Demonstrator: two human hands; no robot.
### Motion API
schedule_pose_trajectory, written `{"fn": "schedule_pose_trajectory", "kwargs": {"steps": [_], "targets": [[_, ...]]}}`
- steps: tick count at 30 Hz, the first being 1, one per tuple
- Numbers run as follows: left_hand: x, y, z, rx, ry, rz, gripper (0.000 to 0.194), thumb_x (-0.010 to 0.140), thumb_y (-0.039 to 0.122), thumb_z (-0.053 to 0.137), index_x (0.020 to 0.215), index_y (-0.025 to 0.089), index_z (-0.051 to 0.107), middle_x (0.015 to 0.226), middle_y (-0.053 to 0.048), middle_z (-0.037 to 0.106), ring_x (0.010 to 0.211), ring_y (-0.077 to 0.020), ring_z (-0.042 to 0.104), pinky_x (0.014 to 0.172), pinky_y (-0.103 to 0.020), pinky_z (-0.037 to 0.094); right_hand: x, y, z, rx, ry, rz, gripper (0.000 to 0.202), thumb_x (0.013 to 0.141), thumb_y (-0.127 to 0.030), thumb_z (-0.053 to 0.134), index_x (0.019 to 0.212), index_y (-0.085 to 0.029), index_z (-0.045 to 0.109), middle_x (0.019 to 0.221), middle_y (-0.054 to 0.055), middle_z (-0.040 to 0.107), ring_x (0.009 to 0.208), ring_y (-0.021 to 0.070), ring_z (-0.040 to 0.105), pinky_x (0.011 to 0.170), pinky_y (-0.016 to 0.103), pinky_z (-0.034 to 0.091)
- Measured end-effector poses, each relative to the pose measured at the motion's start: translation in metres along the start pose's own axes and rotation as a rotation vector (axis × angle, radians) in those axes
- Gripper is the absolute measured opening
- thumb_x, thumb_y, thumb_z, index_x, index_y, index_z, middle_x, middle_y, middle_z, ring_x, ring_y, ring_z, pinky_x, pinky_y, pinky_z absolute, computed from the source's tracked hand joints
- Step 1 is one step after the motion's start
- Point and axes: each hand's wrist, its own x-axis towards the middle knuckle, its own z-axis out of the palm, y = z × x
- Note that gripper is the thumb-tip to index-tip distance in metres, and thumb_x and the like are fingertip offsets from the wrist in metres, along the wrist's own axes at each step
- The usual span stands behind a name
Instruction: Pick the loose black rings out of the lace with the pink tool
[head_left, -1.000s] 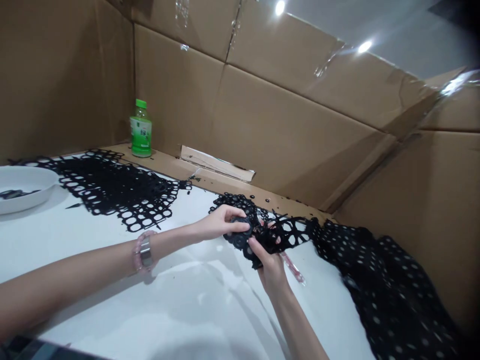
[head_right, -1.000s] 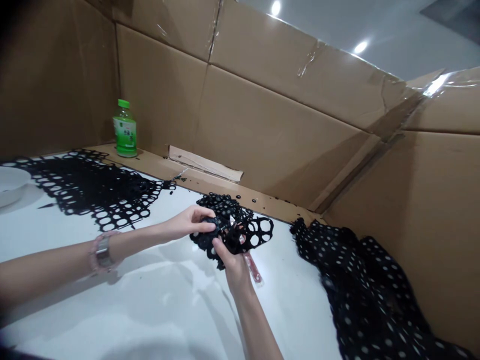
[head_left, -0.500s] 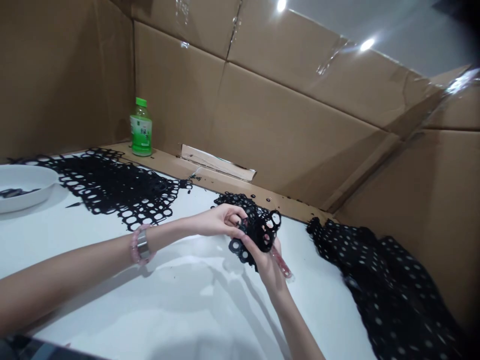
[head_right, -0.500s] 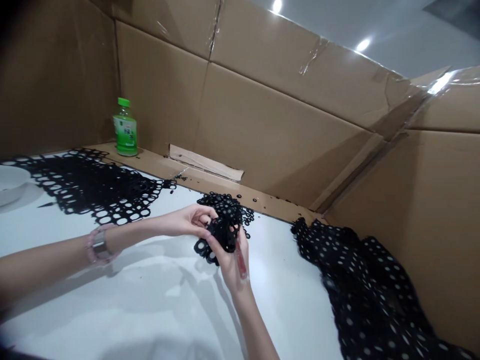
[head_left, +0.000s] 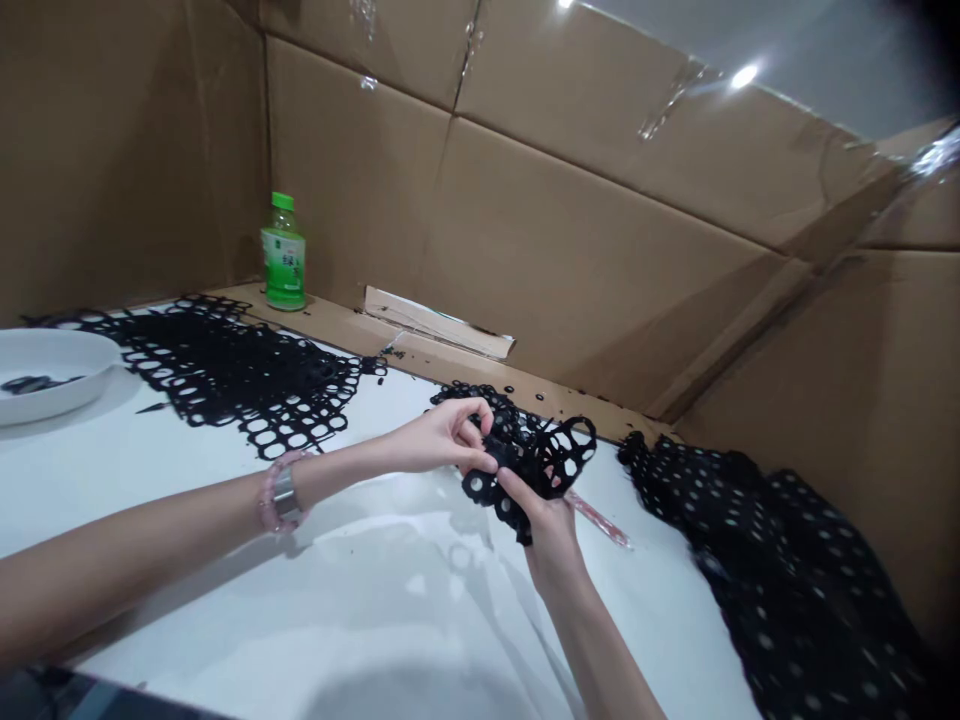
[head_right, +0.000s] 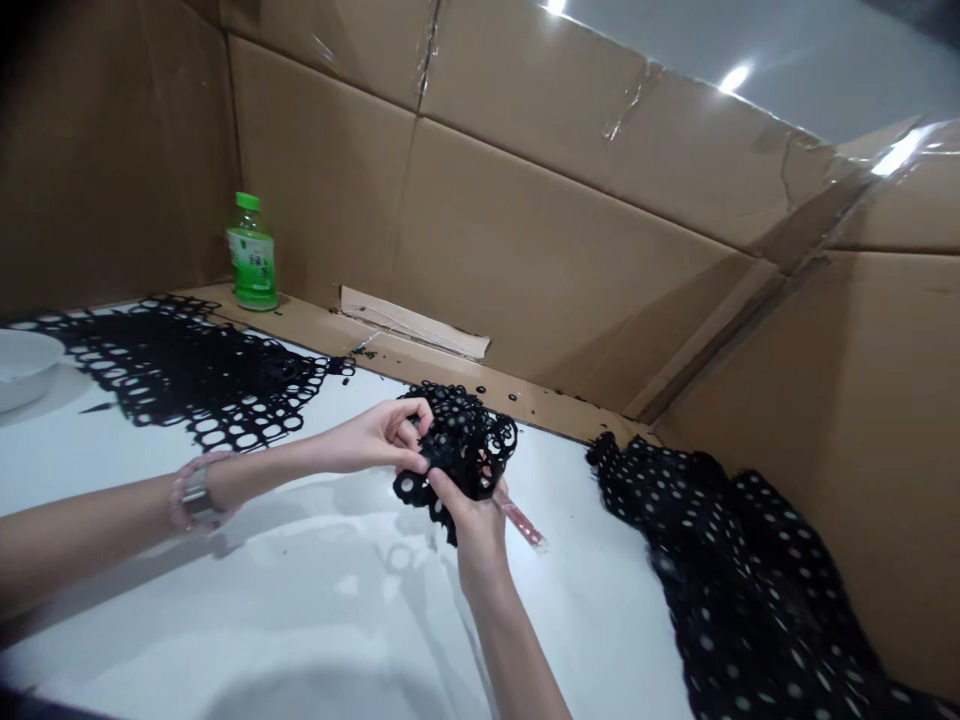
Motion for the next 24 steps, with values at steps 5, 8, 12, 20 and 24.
{"fn": "schedule_pose_trajectory", "kwargs": {"steps": [5, 8, 12, 20, 24], "targets": [[-0.007, 0.006, 0.011, 0.392, 0.203, 0.269, 0.024, 0.073, 0.033, 0.063, 0.07, 0.015, 0.048, 0.068, 0.002, 0.05, 0.06, -0.0075, 0.046, 0.055, -0.019, 0.038, -0.003, -0.003, 0.004, 0.195, 0.003, 0.076, 0.037, 0.063, -0.025, 0.073, 0.099, -0.019, 0.064, 0.096, 0.003, 0.068, 0.096, 0.0224, 0.061, 0.088, 0.036, 0.046], [-0.011, 0.007, 0.015, 0.494, 0.166, 0.345, 0.023, 0.074, 0.034, 0.062, 0.069, 0.015, 0.05, 0.064, 0.003, 0.047, 0.058, -0.0077, 0.043, 0.055, -0.019, 0.038, -0.002, -0.001, 0.004, 0.198, -0.001, 0.089, 0.035, 0.063, -0.025, 0.073, 0.097, -0.019, 0.066, 0.094, 0.003, 0.068, 0.094, 0.0208, 0.061, 0.088, 0.035, 0.046], [-0.01, 0.007, 0.017, 0.406, 0.113, 0.237, 0.024, 0.077, 0.037, 0.058, 0.076, 0.015, 0.05, 0.064, 0.002, 0.049, 0.057, -0.0082, 0.046, 0.054, -0.019, 0.04, -0.001, 0.002, 0.001, 0.179, -0.013, 0.065, 0.032, 0.063, -0.026, 0.074, 0.093, -0.02, 0.067, 0.093, 0.002, 0.069, 0.094, 0.0203, 0.061, 0.091, 0.035, 0.044], [-0.012, 0.002, 0.03, 0.412, 0.248, 0.244, 0.016, 0.083, 0.028, 0.047, 0.074, 0.015, 0.05, 0.063, 0.002, 0.05, 0.056, -0.0082, 0.045, 0.053, -0.02, 0.038, -0.001, 0.006, -0.001, 0.103, 0.009, -0.043, 0.037, 0.067, -0.028, 0.069, 0.103, -0.02, 0.064, 0.104, 0.004, 0.066, 0.103, 0.0237, 0.057, 0.096, 0.041, 0.04], [-0.005, -0.006, 0.027, 0.207, 0.34, 0.097, 0.02, 0.082, 0.031, 0.047, 0.071, 0.015, 0.048, 0.058, 0.003, 0.05, 0.052, -0.0081, 0.047, 0.051, -0.019, 0.038, 0.001, 0.012, -0.002, 0.091, 0.025, -0.044, 0.035, 0.068, -0.027, 0.067, 0.102, -0.019, 0.064, 0.105, 0.005, 0.066, 0.105, 0.0239, 0.056, 0.096, 0.041, 0.038]]}}
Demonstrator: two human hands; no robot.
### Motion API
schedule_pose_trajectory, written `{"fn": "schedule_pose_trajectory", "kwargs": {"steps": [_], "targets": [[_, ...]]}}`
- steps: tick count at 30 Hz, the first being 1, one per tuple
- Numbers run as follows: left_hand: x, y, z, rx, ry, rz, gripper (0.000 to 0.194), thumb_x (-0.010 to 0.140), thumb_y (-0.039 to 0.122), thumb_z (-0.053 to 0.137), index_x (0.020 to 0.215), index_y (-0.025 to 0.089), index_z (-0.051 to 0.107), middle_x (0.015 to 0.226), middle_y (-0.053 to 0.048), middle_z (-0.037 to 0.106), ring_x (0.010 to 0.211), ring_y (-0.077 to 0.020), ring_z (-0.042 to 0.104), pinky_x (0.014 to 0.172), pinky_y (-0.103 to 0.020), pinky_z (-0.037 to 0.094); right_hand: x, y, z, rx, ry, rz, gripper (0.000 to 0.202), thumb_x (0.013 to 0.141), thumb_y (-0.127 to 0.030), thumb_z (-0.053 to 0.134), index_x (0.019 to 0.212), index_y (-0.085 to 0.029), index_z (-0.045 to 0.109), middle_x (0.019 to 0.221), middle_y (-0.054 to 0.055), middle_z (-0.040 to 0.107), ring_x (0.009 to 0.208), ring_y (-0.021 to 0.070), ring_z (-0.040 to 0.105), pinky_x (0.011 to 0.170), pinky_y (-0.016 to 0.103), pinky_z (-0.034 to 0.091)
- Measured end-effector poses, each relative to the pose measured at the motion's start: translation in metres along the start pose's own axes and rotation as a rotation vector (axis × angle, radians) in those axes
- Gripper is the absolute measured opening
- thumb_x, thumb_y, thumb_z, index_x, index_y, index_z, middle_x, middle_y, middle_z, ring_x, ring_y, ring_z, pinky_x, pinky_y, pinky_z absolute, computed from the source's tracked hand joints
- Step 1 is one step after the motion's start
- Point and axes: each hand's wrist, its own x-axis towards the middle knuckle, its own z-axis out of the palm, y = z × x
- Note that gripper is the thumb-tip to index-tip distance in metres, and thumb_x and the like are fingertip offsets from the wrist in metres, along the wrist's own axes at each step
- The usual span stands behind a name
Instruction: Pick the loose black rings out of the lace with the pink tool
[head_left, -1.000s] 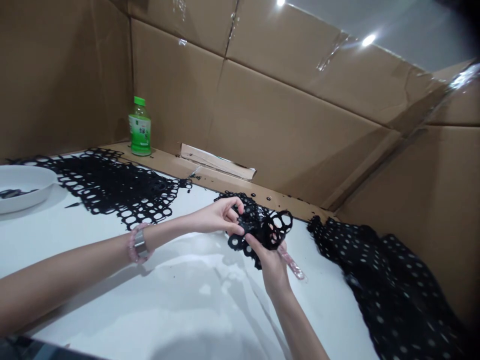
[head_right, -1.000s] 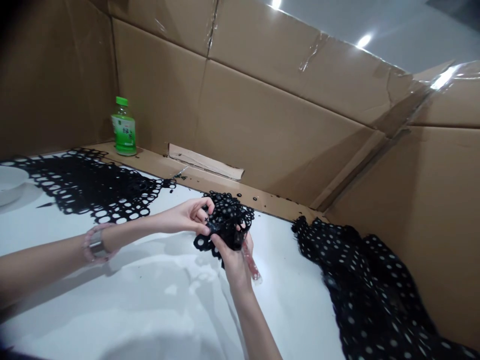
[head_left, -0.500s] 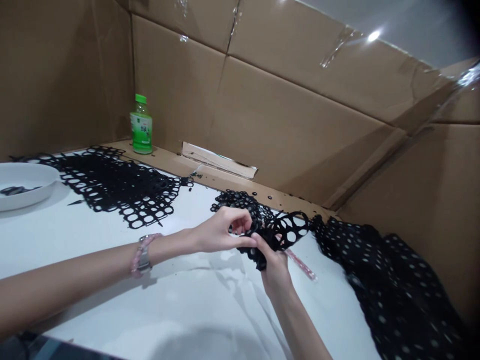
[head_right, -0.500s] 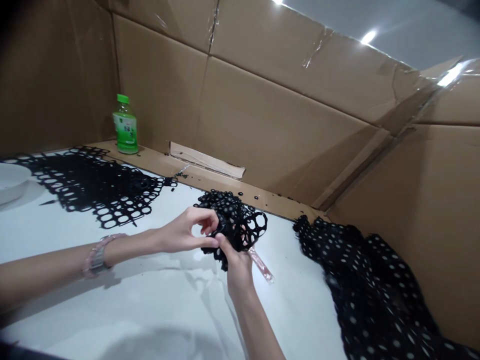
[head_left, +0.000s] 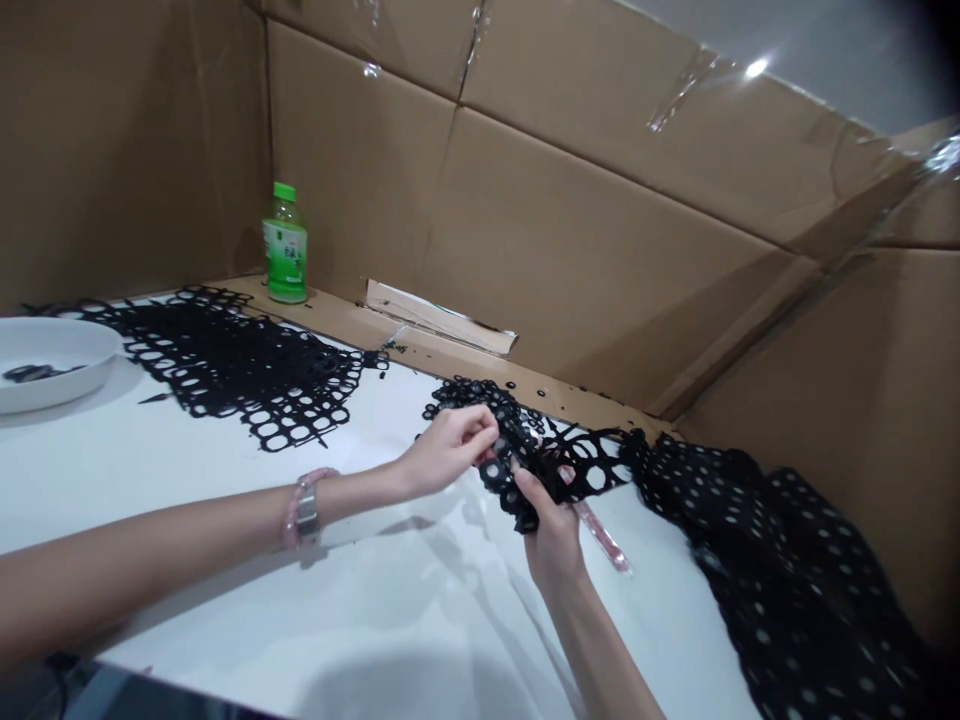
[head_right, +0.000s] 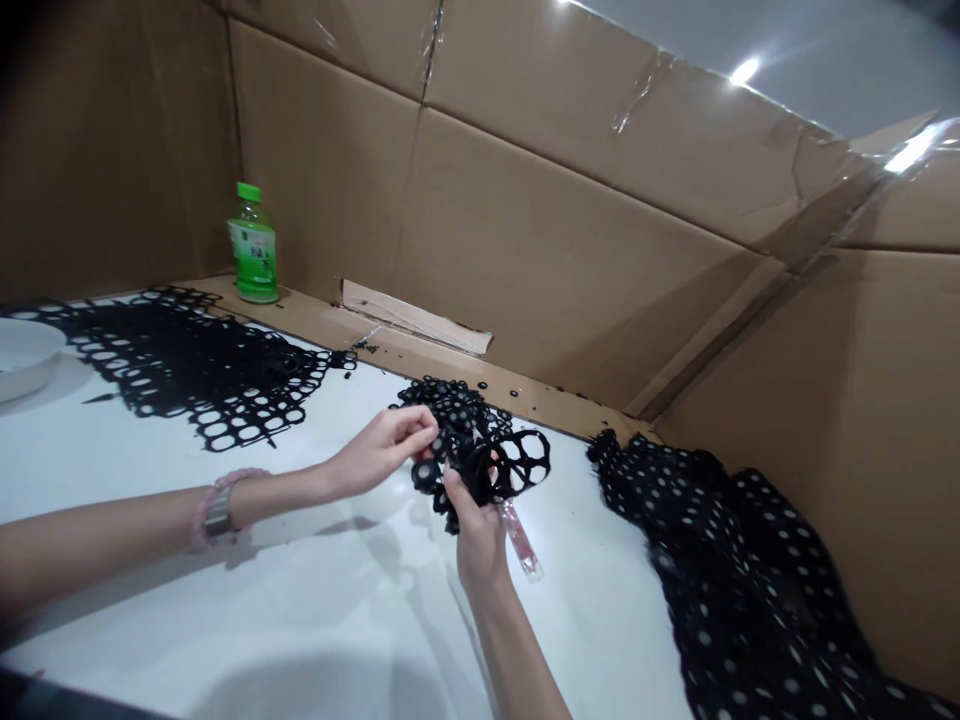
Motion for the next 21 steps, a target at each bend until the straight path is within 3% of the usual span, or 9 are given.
{"fn": "schedule_pose_trajectory", "kwargs": {"steps": [3, 6, 10, 13, 17, 21], "targets": [[0.009, -0.006, -0.002, -0.219, -0.053, -0.133, 0.024, 0.078, 0.036, 0.052, 0.07, 0.014, 0.048, 0.058, 0.002, 0.053, 0.052, -0.0077, 0.052, 0.053, -0.019, 0.043, 0.001, 0.002, 0.0, -0.003, 0.031, 0.015, 0.03, 0.066, -0.028, 0.066, 0.094, -0.018, 0.066, 0.097, 0.004, 0.068, 0.101, 0.0238, 0.058, 0.094, 0.04, 0.04], [0.02, -0.012, -0.01, -0.283, -0.052, -0.182, 0.027, 0.075, 0.039, 0.056, 0.068, 0.014, 0.047, 0.056, 0.002, 0.053, 0.048, -0.007, 0.052, 0.05, -0.019, 0.044, 0.001, -0.004, 0.0, 0.03, 0.092, -0.002, 0.02, 0.062, -0.025, 0.067, 0.082, -0.018, 0.068, 0.087, 0.003, 0.069, 0.093, 0.0217, 0.06, 0.088, 0.037, 0.044], [0.041, -0.023, -0.035, -0.157, 0.14, -0.142, 0.026, 0.077, 0.039, 0.052, 0.069, 0.015, 0.046, 0.056, 0.003, 0.052, 0.047, -0.0073, 0.053, 0.049, -0.019, 0.045, 0.002, -0.02, 0.002, 0.165, 0.187, -0.013, 0.008, 0.058, -0.021, 0.067, 0.066, -0.018, 0.066, 0.072, 0.0, 0.067, 0.079, 0.0171, 0.061, 0.075, 0.029, 0.048], [0.063, -0.037, -0.047, 0.092, 0.167, -0.037, 0.019, 0.076, 0.033, 0.052, 0.072, 0.014, 0.053, 0.057, 0.002, 0.055, 0.049, -0.009, 0.053, 0.049, -0.02, 0.043, 0.003, -0.024, 0.003, 0.284, 0.161, 0.054, 0.014, 0.053, -0.018, 0.069, 0.066, -0.018, 0.064, 0.065, -0.002, 0.063, 0.07, 0.0143, 0.06, 0.069, 0.026, 0.049], [0.096, -0.061, -0.037, 0.265, 0.128, 0.005, 0.008, 0.067, 0.02, 0.059, 0.063, 0.013, 0.06, 0.051, 0.001, 0.057, 0.048, -0.0113, 0.052, 0.055, -0.023, 0.042, 0.006, -0.018, 0.003, 0.367, 0.058, 0.153, 0.019, 0.053, -0.017, 0.07, 0.069, -0.018, 0.06, 0.061, -0.004, 0.06, 0.061, 0.0118, 0.057, 0.064, 0.025, 0.049], [0.115, -0.068, -0.024, 0.328, 0.117, 0.008, 0.007, 0.064, 0.018, 0.059, 0.068, 0.012, 0.062, 0.051, 0.002, 0.057, 0.051, -0.0119, 0.052, 0.057, -0.023, 0.041, 0.01, -0.017, 0.002, 0.398, 0.064, 0.177, 0.023, 0.051, -0.016, 0.071, 0.07, -0.019, 0.058, 0.066, -0.004, 0.061, 0.06, 0.0107, 0.056, 0.066, 0.025, 0.05]]}}
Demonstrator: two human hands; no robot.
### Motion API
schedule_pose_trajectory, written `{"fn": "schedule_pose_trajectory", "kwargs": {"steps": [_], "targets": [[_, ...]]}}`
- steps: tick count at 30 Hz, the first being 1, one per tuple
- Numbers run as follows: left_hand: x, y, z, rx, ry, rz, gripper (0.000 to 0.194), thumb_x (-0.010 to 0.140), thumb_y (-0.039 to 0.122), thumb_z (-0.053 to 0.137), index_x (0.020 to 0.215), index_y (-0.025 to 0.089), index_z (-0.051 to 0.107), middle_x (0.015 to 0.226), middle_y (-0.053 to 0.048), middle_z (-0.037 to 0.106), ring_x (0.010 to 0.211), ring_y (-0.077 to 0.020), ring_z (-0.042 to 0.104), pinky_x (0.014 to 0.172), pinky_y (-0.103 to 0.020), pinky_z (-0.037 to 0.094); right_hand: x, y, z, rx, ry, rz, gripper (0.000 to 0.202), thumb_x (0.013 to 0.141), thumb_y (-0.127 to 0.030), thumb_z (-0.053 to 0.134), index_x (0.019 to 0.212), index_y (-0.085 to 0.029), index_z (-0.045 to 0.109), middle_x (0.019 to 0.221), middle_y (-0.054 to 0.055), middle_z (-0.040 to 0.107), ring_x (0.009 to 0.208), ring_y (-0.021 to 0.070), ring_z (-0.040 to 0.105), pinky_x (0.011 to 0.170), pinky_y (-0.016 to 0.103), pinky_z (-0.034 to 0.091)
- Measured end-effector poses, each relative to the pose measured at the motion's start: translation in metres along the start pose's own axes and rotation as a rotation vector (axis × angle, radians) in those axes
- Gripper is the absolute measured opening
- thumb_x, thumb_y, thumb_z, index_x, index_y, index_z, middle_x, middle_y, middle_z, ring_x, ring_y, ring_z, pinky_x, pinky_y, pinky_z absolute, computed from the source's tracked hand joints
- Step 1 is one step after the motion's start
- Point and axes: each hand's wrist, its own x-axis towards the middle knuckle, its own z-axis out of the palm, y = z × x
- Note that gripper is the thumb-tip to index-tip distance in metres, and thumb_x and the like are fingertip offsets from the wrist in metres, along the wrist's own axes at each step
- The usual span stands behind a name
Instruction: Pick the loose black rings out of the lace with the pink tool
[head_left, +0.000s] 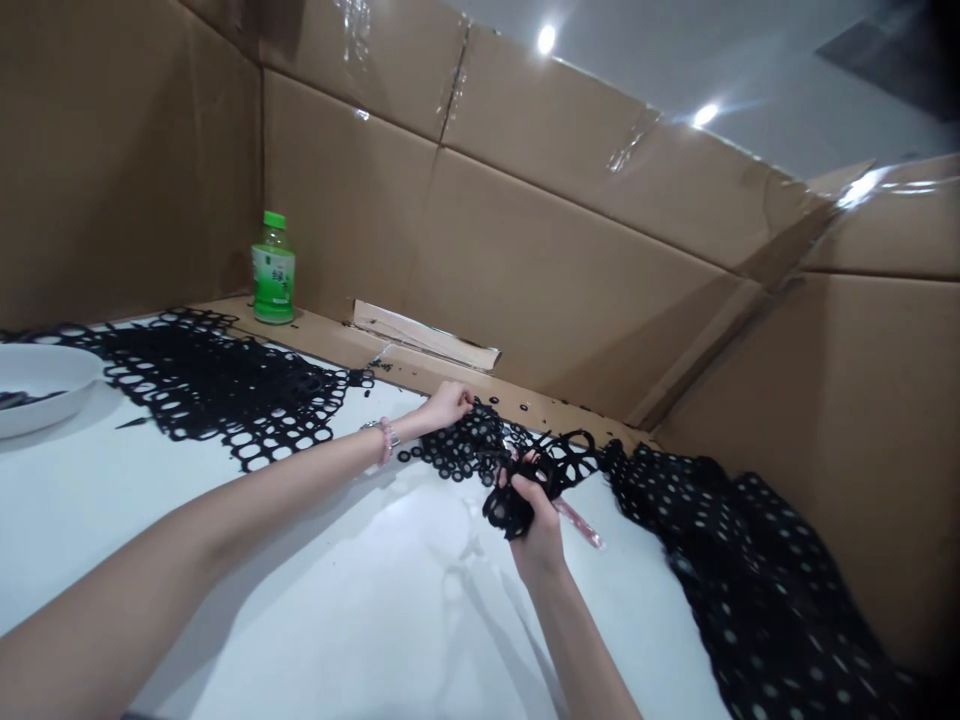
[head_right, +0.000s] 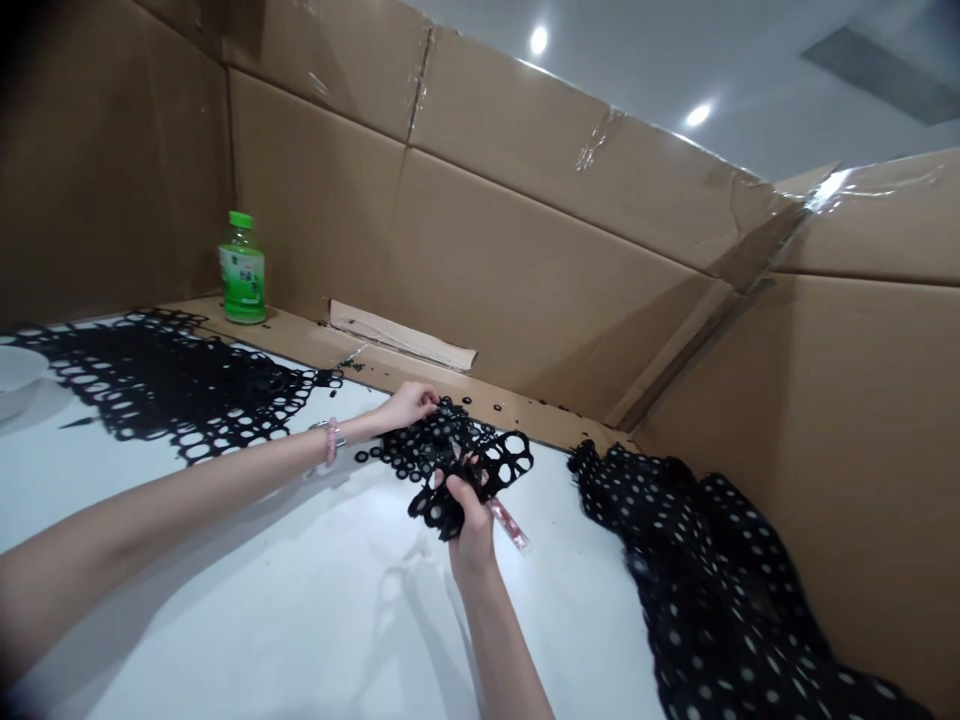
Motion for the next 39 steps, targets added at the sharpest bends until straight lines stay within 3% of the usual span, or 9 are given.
{"fn": "schedule_pose_trajectory", "kwargs": {"steps": [5, 8, 10, 21, 26, 30, 32, 35, 39], "targets": [[-0.038, 0.024, -0.013, -0.004, -0.014, 0.021, 0.028, 0.073, 0.039, 0.056, 0.075, 0.011, 0.061, 0.065, -0.003, 0.061, 0.06, -0.012, 0.053, 0.057, -0.021, 0.04, 0.0, -0.005, 0.003, -0.039, 0.022, 0.007, 0.018, 0.055, -0.018, 0.069, 0.07, -0.02, 0.058, 0.064, -0.003, 0.061, 0.066, 0.0141, 0.059, 0.066, 0.025, 0.05], [-0.082, 0.042, -0.022, -0.189, -0.392, -0.128, 0.048, 0.079, 0.055, 0.041, 0.07, 0.012, 0.061, 0.059, -0.003, 0.06, 0.052, -0.0116, 0.052, 0.044, -0.019, 0.034, -0.002, -0.003, 0.005, -0.156, 0.045, 0.066, 0.018, 0.058, -0.023, 0.069, 0.073, -0.018, 0.06, 0.071, -0.001, 0.064, 0.071, 0.017, 0.061, 0.066, 0.027, 0.05], [-0.107, 0.052, -0.026, -0.255, -0.479, -0.156, 0.045, 0.076, 0.055, 0.048, 0.067, 0.012, 0.059, 0.056, -0.001, 0.057, 0.05, -0.0103, 0.05, 0.043, -0.018, 0.031, -0.004, -0.001, 0.006, -0.249, 0.003, 0.109, 0.02, 0.059, -0.025, 0.071, 0.075, -0.017, 0.062, 0.076, 0.0, 0.066, 0.074, 0.0175, 0.061, 0.067, 0.026, 0.049], [-0.182, 0.062, -0.079, -0.338, -0.459, -0.501, 0.039, 0.062, 0.049, 0.067, 0.056, 0.014, 0.05, 0.044, 0.004, 0.05, 0.04, -0.0063, 0.041, 0.043, -0.018, 0.027, -0.058, -0.049, -0.038, -0.248, -0.214, 0.52, 0.038, 0.06, -0.043, 0.069, 0.083, -0.013, 0.068, 0.087, 0.014, 0.071, 0.082, 0.0292, 0.067, 0.079, 0.042, 0.048], [-0.209, 0.039, -0.09, -0.297, -0.448, -0.491, 0.04, 0.067, 0.05, 0.063, 0.056, 0.015, 0.047, 0.044, 0.002, 0.052, 0.038, -0.0069, 0.042, 0.041, -0.018, 0.028, -0.057, -0.078, -0.08, -0.511, -0.082, 0.447, 0.035, 0.058, -0.048, 0.07, 0.074, -0.018, 0.062, 0.08, 0.014, 0.071, 0.068, 0.0297, 0.067, 0.065, 0.043, 0.05], [-0.215, 0.026, -0.094, -0.293, -0.441, -0.531, 0.037, 0.065, 0.047, 0.066, 0.057, 0.014, 0.052, 0.046, 0.001, 0.055, 0.042, -0.0079, 0.046, 0.045, -0.018, 0.033, -0.042, -0.109, -0.094, -0.839, 0.188, 0.109, 0.032, 0.065, -0.046, 0.067, 0.074, -0.016, 0.059, 0.072, 0.014, 0.07, 0.071, 0.0256, 0.067, 0.066, 0.037, 0.049], [-0.215, 0.025, -0.096, -0.285, -0.448, -0.555, 0.036, 0.063, 0.047, 0.067, 0.06, 0.013, 0.056, 0.047, 0.001, 0.056, 0.043, -0.0085, 0.048, 0.047, -0.019, 0.036, -0.041, -0.117, -0.081, -0.809, 0.318, -0.164, 0.034, 0.07, -0.053, 0.057, 0.067, -0.019, 0.052, 0.063, 0.01, 0.069, 0.063, 0.0222, 0.065, 0.061, 0.033, 0.048], [-0.215, 0.024, -0.099, -0.28, -0.461, -0.554, 0.034, 0.063, 0.045, 0.068, 0.062, 0.013, 0.059, 0.049, 0.0, 0.057, 0.046, -0.0096, 0.05, 0.05, -0.02, 0.039, -0.053, -0.105, -0.035, -0.548, 0.147, -0.354, 0.034, 0.075, -0.057, 0.045, 0.08, -0.024, 0.05, 0.06, 0.003, 0.066, 0.05, 0.0155, 0.057, 0.052, 0.028, 0.043], [-0.216, 0.027, -0.101, -0.246, -0.54, -0.48, 0.027, 0.067, 0.039, 0.065, 0.067, 0.012, 0.062, 0.052, 0.0, 0.058, 0.05, -0.0104, 0.051, 0.052, -0.02, 0.04, -0.07, -0.037, 0.037, -0.277, -0.125, -0.14, 0.021, 0.077, -0.046, 0.049, 0.073, -0.026, 0.046, 0.045, -0.008, 0.043, 0.037, 0.0083, 0.034, 0.039, 0.02, 0.025]]}}
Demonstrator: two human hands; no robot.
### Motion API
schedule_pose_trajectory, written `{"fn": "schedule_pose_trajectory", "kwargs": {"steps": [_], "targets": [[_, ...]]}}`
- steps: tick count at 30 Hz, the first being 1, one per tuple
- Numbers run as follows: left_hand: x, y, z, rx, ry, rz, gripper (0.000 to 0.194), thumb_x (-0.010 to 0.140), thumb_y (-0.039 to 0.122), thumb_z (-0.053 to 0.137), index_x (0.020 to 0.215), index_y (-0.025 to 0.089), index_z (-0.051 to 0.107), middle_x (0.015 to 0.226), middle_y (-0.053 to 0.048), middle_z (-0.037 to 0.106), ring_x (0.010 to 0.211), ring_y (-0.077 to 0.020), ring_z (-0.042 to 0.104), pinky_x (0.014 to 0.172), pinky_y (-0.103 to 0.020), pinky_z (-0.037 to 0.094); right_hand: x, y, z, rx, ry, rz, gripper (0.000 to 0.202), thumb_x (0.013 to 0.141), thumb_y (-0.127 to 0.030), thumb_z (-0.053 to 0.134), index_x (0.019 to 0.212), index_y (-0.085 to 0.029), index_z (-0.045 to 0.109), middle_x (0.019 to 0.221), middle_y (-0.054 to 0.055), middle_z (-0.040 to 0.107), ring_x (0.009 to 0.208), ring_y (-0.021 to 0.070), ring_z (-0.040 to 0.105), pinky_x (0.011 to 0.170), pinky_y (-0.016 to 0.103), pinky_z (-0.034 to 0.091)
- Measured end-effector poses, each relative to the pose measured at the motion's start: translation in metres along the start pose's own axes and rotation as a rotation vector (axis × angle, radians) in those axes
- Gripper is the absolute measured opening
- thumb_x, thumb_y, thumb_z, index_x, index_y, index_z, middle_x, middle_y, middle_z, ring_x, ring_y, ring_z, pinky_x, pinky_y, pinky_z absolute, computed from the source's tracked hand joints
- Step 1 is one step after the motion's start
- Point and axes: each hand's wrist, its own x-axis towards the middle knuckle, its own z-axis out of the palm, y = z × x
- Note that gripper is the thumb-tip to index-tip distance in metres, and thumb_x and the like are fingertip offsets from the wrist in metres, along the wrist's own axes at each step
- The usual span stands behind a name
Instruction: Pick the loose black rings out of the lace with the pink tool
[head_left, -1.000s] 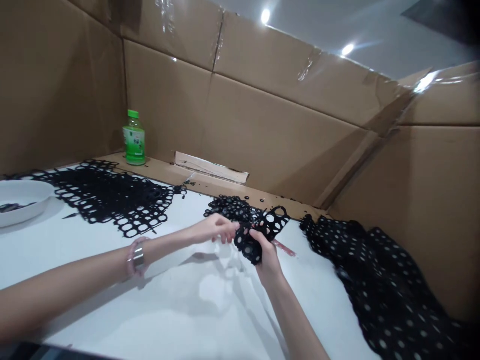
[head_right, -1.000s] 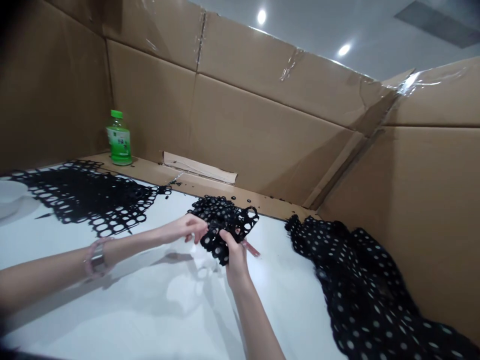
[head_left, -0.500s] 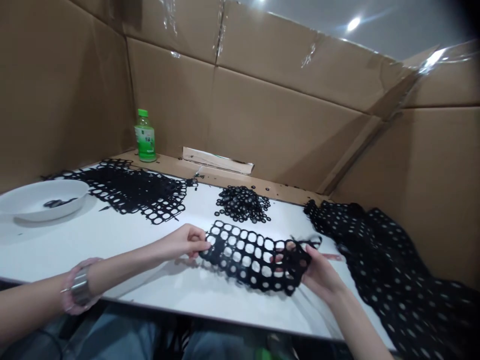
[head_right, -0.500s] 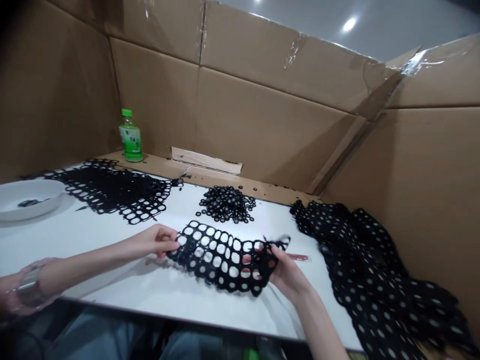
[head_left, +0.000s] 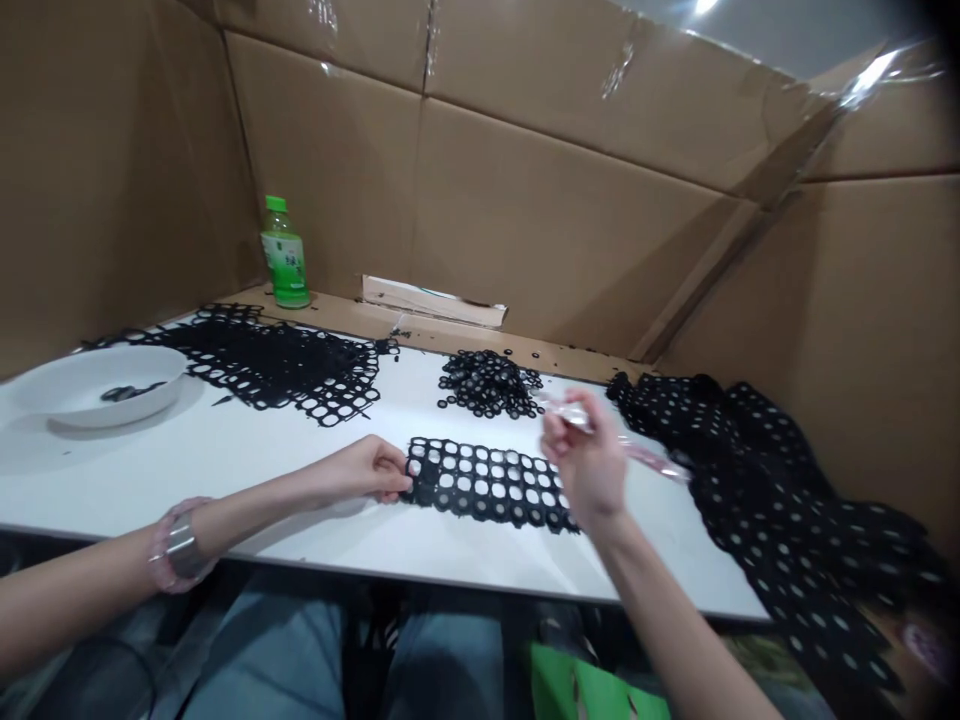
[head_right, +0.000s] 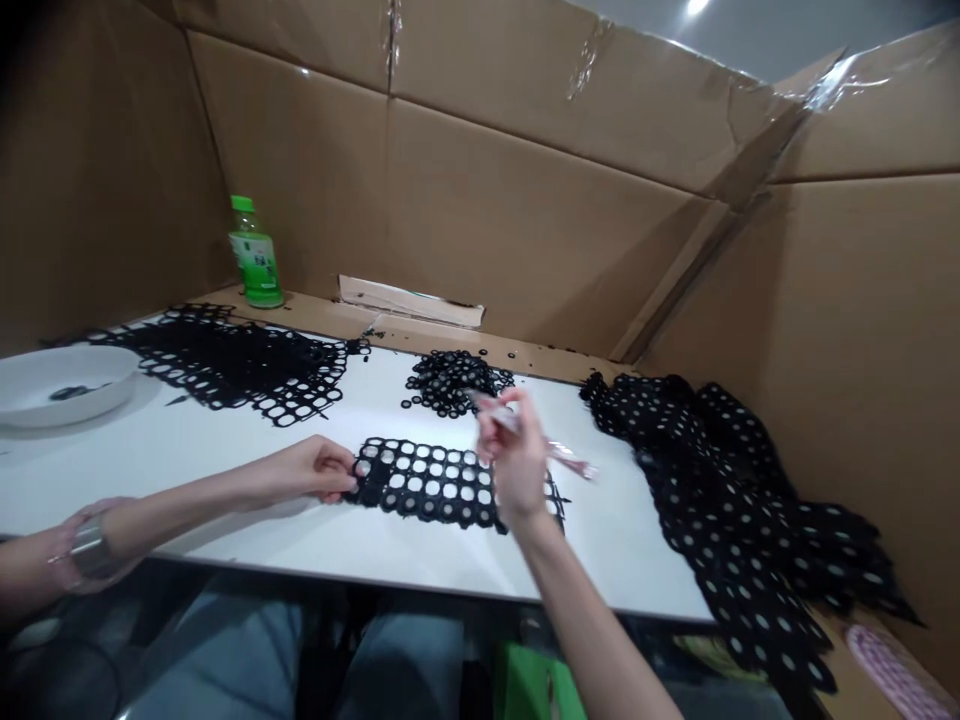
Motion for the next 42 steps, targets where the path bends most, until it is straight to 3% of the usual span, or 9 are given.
{"fn": "schedule_pose_trajectory", "kwargs": {"steps": [2, 4, 9, 15, 23, 29, 36, 39, 42], "targets": [[-0.001, 0.001, 0.0, 0.048, -0.019, 0.02, 0.026, 0.069, 0.037, 0.063, 0.064, 0.012, 0.061, 0.053, 0.0, 0.057, 0.05, -0.01, 0.05, 0.052, -0.02, 0.039, -0.002, 0.035, 0.03, 0.097, -0.098, 0.12, 0.025, 0.077, -0.044, 0.048, 0.066, -0.023, 0.042, 0.045, -0.008, 0.04, 0.037, 0.0073, 0.031, 0.039, 0.019, 0.023], [-0.001, 0.001, -0.001, 0.103, -0.024, 0.019, 0.028, 0.07, 0.039, 0.061, 0.058, 0.013, 0.057, 0.051, 0.0, 0.055, 0.048, -0.0095, 0.048, 0.049, -0.019, 0.037, -0.001, 0.068, 0.044, 0.125, -0.086, 0.195, 0.029, 0.075, -0.046, 0.051, 0.064, -0.022, 0.038, 0.041, -0.009, 0.038, 0.036, 0.0063, 0.028, 0.038, 0.019, 0.021], [-0.003, 0.001, -0.01, 0.18, -0.075, -0.017, 0.034, 0.071, 0.045, 0.057, 0.057, 0.014, 0.052, 0.049, 0.001, 0.051, 0.042, -0.009, 0.045, 0.043, -0.019, 0.033, -0.003, 0.109, 0.043, -0.064, -0.169, 0.228, 0.036, 0.068, -0.036, 0.064, 0.057, -0.021, 0.033, 0.035, -0.012, 0.035, 0.032, 0.0042, 0.027, 0.036, 0.017, 0.017], [-0.003, -0.003, -0.016, 0.171, -0.079, -0.04, 0.035, 0.073, 0.047, 0.054, 0.06, 0.015, 0.053, 0.05, 0.001, 0.053, 0.043, -0.0095, 0.045, 0.043, -0.019, 0.033, -0.008, 0.106, 0.044, -0.292, -0.207, 0.214, 0.025, 0.065, -0.019, 0.058, 0.054, -0.021, 0.035, 0.036, -0.01, 0.039, 0.034, 0.0072, 0.042, 0.035, 0.017, 0.025], [-0.005, -0.004, -0.018, 0.178, -0.092, -0.061, 0.032, 0.076, 0.044, 0.052, 0.063, 0.015, 0.053, 0.051, 0.0, 0.053, 0.045, -0.01, 0.045, 0.045, -0.019, 0.032, -0.009, 0.11, 0.043, -0.321, -0.246, 0.2, 0.023, 0.069, -0.02, 0.055, 0.056, -0.021, 0.036, 0.039, -0.009, 0.042, 0.037, 0.0089, 0.046, 0.036, 0.017, 0.028], [-0.007, -0.001, -0.016, 0.152, -0.096, -0.036, 0.029, 0.077, 0.041, 0.052, 0.065, 0.015, 0.054, 0.051, 0.001, 0.052, 0.047, -0.0096, 0.044, 0.047, -0.02, 0.031, -0.01, 0.11, 0.043, -0.408, -0.286, 0.179, 0.023, 0.072, -0.02, 0.053, 0.057, -0.022, 0.035, 0.041, -0.008, 0.044, 0.038, 0.0097, 0.044, 0.038, 0.019, 0.028], [-0.007, -0.002, -0.013, 0.11, -0.098, 0.004, 0.027, 0.079, 0.036, 0.052, 0.063, 0.014, 0.051, 0.05, 0.003, 0.049, 0.047, -0.0085, 0.042, 0.047, -0.02, 0.028, -0.012, 0.109, 0.046, -0.663, -0.374, -0.008, 0.03, 0.069, -0.016, 0.055, 0.05, -0.02, 0.032, 0.045, -0.007, 0.034, 0.043, 0.007, 0.031, 0.042, 0.021, 0.023], [-0.008, -0.002, -0.013, 0.081, -0.088, 0.027, 0.028, 0.078, 0.036, 0.051, 0.062, 0.014, 0.049, 0.048, 0.004, 0.046, 0.047, -0.0083, 0.041, 0.047, -0.02, 0.027, -0.01, 0.109, 0.046, -0.612, -0.367, 0.029, 0.029, 0.068, -0.016, 0.056, 0.05, -0.019, 0.033, 0.043, -0.007, 0.036, 0.042, 0.0067, 0.033, 0.042, 0.021, 0.024], [-0.009, 0.002, -0.013, 0.081, -0.107, 0.038, 0.028, 0.078, 0.036, 0.05, 0.06, 0.015, 0.047, 0.049, 0.004, 0.046, 0.047, -0.0083, 0.04, 0.048, -0.021, 0.028, -0.006, 0.109, 0.04, -0.387, -0.291, 0.162, 0.029, 0.07, -0.018, 0.057, 0.052, -0.02, 0.033, 0.039, -0.008, 0.039, 0.038, 0.007, 0.038, 0.042, 0.02, 0.027]]}}
